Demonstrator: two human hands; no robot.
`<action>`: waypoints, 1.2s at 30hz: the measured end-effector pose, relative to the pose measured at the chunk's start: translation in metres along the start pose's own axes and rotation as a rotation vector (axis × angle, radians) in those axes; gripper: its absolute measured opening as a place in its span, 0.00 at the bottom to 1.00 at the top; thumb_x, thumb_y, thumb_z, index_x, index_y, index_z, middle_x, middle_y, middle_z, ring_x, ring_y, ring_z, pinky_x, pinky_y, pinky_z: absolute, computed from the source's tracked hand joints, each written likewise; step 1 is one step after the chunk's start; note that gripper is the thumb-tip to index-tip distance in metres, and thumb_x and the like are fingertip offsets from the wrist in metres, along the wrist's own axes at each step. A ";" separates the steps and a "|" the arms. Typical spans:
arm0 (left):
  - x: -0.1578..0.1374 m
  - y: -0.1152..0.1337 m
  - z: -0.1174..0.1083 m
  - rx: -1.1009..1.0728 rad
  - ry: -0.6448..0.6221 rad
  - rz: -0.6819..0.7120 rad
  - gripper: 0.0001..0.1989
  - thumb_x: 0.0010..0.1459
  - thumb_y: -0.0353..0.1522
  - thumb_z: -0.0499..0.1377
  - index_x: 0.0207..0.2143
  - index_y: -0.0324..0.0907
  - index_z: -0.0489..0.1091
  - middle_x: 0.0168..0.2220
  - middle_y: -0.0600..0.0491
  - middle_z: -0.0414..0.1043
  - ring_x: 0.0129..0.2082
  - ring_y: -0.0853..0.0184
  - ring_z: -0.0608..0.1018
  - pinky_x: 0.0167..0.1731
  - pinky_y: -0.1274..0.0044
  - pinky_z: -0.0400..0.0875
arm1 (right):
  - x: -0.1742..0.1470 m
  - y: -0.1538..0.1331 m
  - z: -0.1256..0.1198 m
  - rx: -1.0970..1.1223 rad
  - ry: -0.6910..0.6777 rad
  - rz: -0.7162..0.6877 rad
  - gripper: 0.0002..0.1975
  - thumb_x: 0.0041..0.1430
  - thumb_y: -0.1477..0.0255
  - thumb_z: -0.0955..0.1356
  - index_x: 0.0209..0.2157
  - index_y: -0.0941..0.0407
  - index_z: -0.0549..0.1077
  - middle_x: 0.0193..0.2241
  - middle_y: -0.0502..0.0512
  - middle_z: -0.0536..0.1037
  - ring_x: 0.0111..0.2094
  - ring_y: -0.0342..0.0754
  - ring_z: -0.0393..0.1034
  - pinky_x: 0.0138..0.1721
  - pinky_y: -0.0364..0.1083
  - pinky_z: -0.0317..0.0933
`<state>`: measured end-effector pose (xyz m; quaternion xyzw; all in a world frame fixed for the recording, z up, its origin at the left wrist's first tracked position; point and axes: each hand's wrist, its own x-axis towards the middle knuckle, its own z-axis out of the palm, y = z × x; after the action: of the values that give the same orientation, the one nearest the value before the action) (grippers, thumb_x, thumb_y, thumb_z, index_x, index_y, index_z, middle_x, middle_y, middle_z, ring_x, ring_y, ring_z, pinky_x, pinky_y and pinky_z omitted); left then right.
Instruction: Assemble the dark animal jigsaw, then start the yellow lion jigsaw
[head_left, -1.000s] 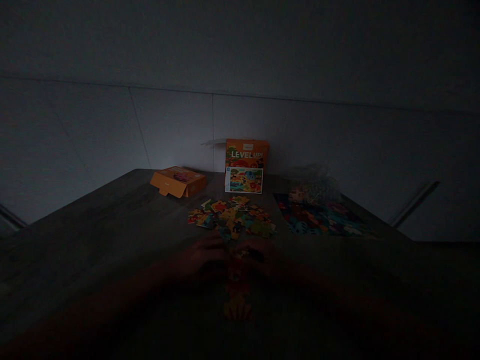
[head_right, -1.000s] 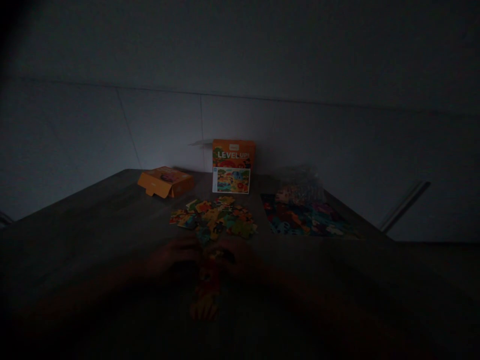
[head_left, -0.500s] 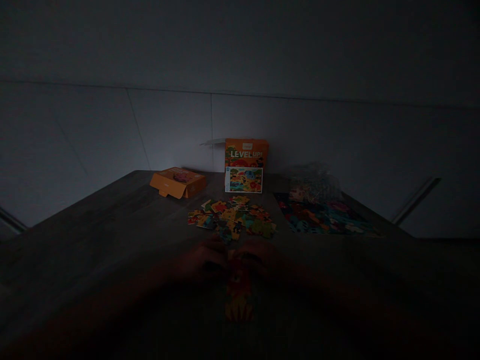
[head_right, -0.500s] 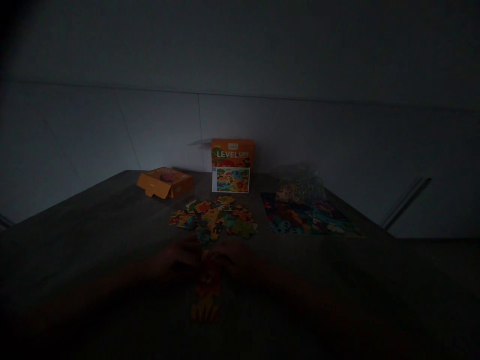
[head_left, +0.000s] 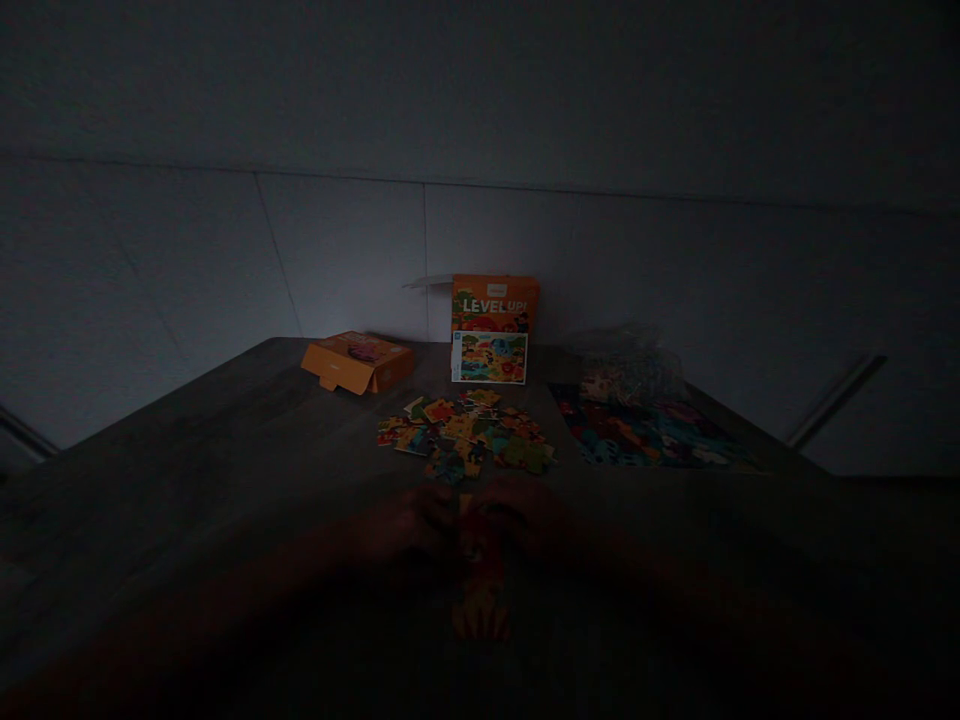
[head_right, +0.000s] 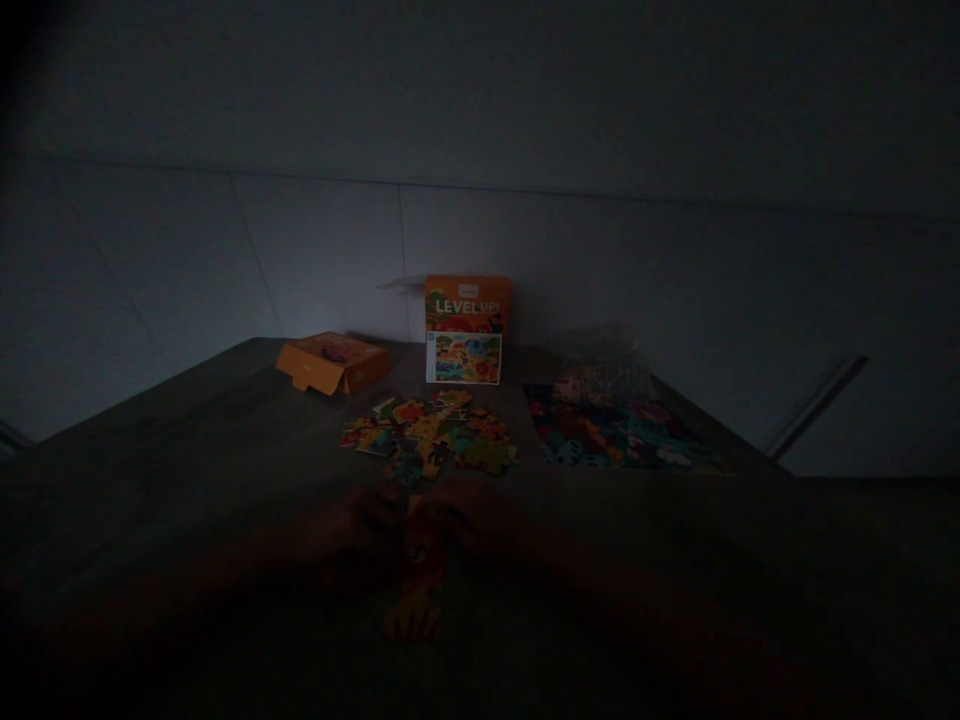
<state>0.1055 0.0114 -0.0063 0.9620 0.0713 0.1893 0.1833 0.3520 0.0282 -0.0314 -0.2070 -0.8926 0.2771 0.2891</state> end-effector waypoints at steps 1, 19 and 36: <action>0.000 0.000 0.000 -0.001 0.002 0.014 0.07 0.64 0.27 0.57 0.38 0.42 0.75 0.36 0.47 0.79 0.40 0.62 0.78 0.46 0.70 0.67 | 0.000 0.000 -0.001 -0.004 -0.020 -0.003 0.12 0.71 0.73 0.60 0.45 0.57 0.75 0.40 0.55 0.76 0.41 0.47 0.70 0.43 0.45 0.61; 0.000 -0.001 0.001 0.027 -0.010 -0.007 0.07 0.65 0.27 0.57 0.34 0.40 0.74 0.29 0.48 0.77 0.31 0.65 0.77 0.39 0.71 0.65 | 0.001 0.004 -0.002 -0.052 -0.077 -0.125 0.20 0.66 0.80 0.62 0.53 0.53 0.76 0.40 0.57 0.71 0.40 0.48 0.65 0.40 0.45 0.60; -0.004 -0.004 0.002 0.002 -0.008 -0.036 0.06 0.63 0.27 0.59 0.41 0.41 0.75 0.35 0.48 0.80 0.35 0.63 0.79 0.41 0.70 0.67 | -0.001 0.008 0.000 -0.081 -0.076 -0.132 0.18 0.67 0.79 0.64 0.53 0.52 0.76 0.44 0.58 0.72 0.43 0.49 0.67 0.42 0.47 0.63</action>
<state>0.1029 0.0140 -0.0112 0.9614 0.0882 0.1823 0.1860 0.3546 0.0337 -0.0363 -0.1486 -0.9251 0.2289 0.2640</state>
